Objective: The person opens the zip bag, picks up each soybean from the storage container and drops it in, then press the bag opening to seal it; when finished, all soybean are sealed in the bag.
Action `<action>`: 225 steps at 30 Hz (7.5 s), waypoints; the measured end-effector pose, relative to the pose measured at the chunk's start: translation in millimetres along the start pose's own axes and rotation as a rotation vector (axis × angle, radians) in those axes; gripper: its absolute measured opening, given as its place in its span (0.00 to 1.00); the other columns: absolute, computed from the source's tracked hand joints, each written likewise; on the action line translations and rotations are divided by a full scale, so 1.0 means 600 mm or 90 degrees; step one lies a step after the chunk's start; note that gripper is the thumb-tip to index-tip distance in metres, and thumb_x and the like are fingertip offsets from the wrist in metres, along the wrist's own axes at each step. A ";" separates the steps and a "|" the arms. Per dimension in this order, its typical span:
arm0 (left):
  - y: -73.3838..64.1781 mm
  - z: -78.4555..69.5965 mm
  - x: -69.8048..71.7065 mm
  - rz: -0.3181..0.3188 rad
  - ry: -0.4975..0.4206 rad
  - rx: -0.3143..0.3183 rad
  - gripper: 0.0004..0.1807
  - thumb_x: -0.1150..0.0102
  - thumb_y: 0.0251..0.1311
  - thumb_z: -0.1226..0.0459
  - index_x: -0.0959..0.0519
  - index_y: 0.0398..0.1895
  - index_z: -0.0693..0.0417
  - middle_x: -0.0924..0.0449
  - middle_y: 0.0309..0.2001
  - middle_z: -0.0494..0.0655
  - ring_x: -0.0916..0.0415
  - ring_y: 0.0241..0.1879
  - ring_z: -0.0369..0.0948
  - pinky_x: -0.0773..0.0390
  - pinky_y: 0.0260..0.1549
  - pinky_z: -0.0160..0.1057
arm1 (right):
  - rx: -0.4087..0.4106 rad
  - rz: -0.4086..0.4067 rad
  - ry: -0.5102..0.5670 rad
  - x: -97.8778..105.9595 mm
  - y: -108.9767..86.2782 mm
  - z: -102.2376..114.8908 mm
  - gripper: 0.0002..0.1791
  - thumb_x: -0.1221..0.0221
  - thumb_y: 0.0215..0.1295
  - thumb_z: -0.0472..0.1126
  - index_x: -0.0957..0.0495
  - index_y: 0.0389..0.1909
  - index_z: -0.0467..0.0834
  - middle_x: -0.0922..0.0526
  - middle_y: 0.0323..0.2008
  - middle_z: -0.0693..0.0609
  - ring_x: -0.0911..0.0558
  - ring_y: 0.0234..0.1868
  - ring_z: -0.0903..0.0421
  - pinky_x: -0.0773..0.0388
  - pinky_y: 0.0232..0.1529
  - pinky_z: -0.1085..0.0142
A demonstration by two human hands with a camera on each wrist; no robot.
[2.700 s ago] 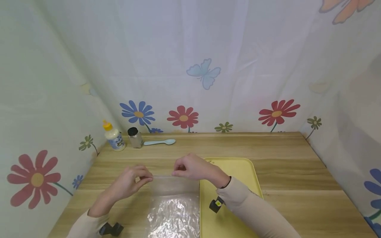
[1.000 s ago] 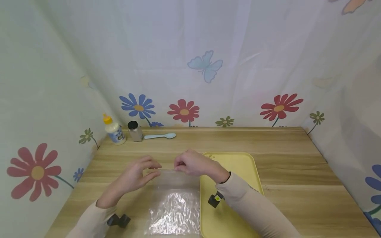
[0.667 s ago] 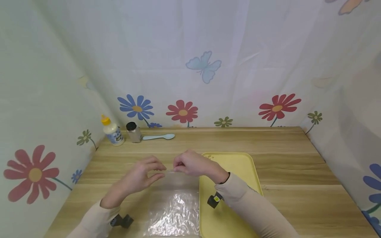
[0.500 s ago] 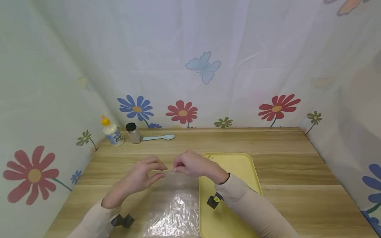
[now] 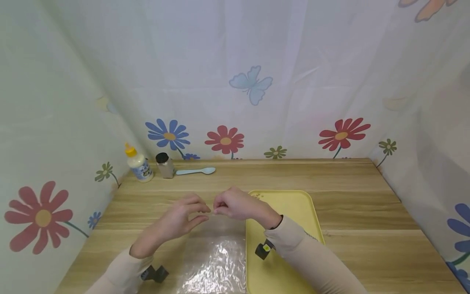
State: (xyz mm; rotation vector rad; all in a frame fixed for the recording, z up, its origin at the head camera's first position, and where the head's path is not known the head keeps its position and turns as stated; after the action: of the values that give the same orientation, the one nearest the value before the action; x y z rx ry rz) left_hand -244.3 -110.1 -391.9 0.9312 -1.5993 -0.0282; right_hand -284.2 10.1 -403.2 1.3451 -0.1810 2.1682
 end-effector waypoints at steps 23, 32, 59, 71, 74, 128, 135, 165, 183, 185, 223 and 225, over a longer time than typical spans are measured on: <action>-0.004 -0.015 -0.015 -0.037 0.053 -0.069 0.06 0.32 0.50 0.73 0.17 0.29 0.54 0.23 0.32 0.42 0.28 0.36 0.37 0.24 0.35 0.26 | -0.029 0.015 0.029 -0.007 0.000 -0.004 0.06 0.39 0.66 0.39 0.17 0.31 0.41 0.19 0.24 0.56 0.30 0.22 0.70 0.31 0.24 0.78; 0.000 -0.024 -0.023 -0.018 0.046 -0.094 0.06 0.36 0.52 0.73 0.18 0.30 0.55 0.22 0.33 0.42 0.28 0.37 0.36 0.25 0.39 0.28 | -0.027 0.015 0.004 -0.006 0.004 -0.007 0.06 0.41 0.66 0.39 0.18 0.30 0.45 0.22 0.22 0.60 0.30 0.21 0.70 0.30 0.23 0.78; -0.006 -0.071 -0.023 0.077 0.020 -0.001 0.04 0.37 0.56 0.70 0.20 0.32 0.51 0.21 0.30 0.39 0.26 0.33 0.33 0.23 0.37 0.24 | -0.085 -0.025 -0.099 0.018 0.006 -0.029 0.06 0.39 0.64 0.38 0.18 0.28 0.46 0.19 0.24 0.58 0.26 0.23 0.67 0.26 0.28 0.75; -0.011 -0.095 -0.019 0.142 -0.041 -0.028 0.08 0.39 0.57 0.71 0.24 0.28 0.48 0.28 0.28 0.34 0.33 0.31 0.29 0.29 0.34 0.20 | -0.124 -0.021 -0.100 0.018 0.008 -0.048 0.07 0.41 0.66 0.39 0.18 0.29 0.46 0.22 0.24 0.60 0.27 0.24 0.66 0.27 0.27 0.74; -0.012 -0.100 -0.015 0.156 -0.059 -0.039 0.08 0.39 0.58 0.70 0.24 0.28 0.47 0.27 0.29 0.34 0.32 0.32 0.28 0.28 0.36 0.20 | -0.130 -0.022 -0.102 0.020 0.007 -0.053 0.06 0.40 0.66 0.39 0.18 0.30 0.47 0.21 0.25 0.60 0.26 0.25 0.66 0.26 0.28 0.74; -0.004 -0.053 0.005 -0.032 0.001 0.024 0.07 0.35 0.55 0.66 0.19 0.37 0.54 0.17 0.36 0.43 0.20 0.38 0.36 0.19 0.41 0.31 | -0.042 -0.016 -0.056 0.021 -0.008 -0.039 0.06 0.40 0.66 0.41 0.17 0.32 0.45 0.16 0.28 0.57 0.24 0.25 0.69 0.24 0.30 0.76; -0.002 -0.028 0.012 -0.075 0.021 0.081 0.07 0.32 0.53 0.67 0.19 0.35 0.53 0.19 0.37 0.41 0.22 0.40 0.38 0.19 0.43 0.35 | -0.030 -0.019 -0.053 0.021 -0.008 -0.037 0.06 0.40 0.66 0.39 0.16 0.31 0.43 0.15 0.29 0.54 0.23 0.27 0.67 0.23 0.32 0.75; -0.026 0.039 -0.026 0.107 -0.090 0.268 0.14 0.41 0.49 0.70 0.15 0.40 0.51 0.22 0.32 0.39 0.29 0.28 0.33 0.25 0.27 0.30 | -0.040 -0.013 -0.030 0.014 -0.014 -0.046 0.05 0.40 0.66 0.39 0.17 0.31 0.45 0.15 0.30 0.51 0.24 0.27 0.68 0.22 0.33 0.74; -0.026 0.023 -0.029 0.134 -0.139 0.228 0.20 0.47 0.51 0.73 0.16 0.47 0.53 0.22 0.33 0.43 0.32 0.25 0.31 0.26 0.21 0.28 | -0.028 -0.020 -0.032 0.015 -0.011 -0.045 0.04 0.39 0.66 0.40 0.17 0.33 0.46 0.17 0.29 0.59 0.24 0.28 0.69 0.22 0.34 0.74; -0.027 0.023 -0.030 0.134 -0.139 0.227 0.21 0.47 0.50 0.73 0.16 0.48 0.55 0.21 0.35 0.45 0.31 0.26 0.31 0.25 0.23 0.29 | -0.027 -0.020 -0.033 0.015 -0.011 -0.045 0.04 0.39 0.66 0.40 0.17 0.33 0.47 0.17 0.29 0.59 0.24 0.28 0.69 0.23 0.34 0.75; -0.043 0.029 -0.030 0.046 -0.155 0.212 0.16 0.36 0.45 0.71 0.18 0.40 0.52 0.27 0.29 0.34 0.30 0.29 0.32 0.23 0.28 0.30 | -0.032 -0.047 0.040 0.042 -0.046 -0.055 0.04 0.37 0.64 0.40 0.16 0.35 0.45 0.17 0.30 0.59 0.24 0.28 0.68 0.21 0.31 0.73; -0.044 0.029 -0.030 0.046 -0.152 0.208 0.15 0.36 0.45 0.71 0.18 0.40 0.52 0.27 0.29 0.34 0.31 0.29 0.32 0.23 0.28 0.29 | -0.034 -0.055 0.034 0.044 -0.050 -0.059 0.04 0.38 0.64 0.41 0.16 0.35 0.46 0.17 0.30 0.59 0.25 0.27 0.68 0.22 0.30 0.73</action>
State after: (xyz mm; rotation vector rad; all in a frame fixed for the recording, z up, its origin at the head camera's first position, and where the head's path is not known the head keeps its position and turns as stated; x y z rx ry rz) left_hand -245.5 -125.9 -425.1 1.1527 -1.8942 0.1836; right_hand -304.1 59.6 -403.1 1.2417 -0.1562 2.1107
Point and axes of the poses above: each hand's wrist, its own y-axis towards the middle knuckle, its own x-axis out of the back of the hand, z = x × y, the point moved 7 cm from there along y, towards the middle knuckle
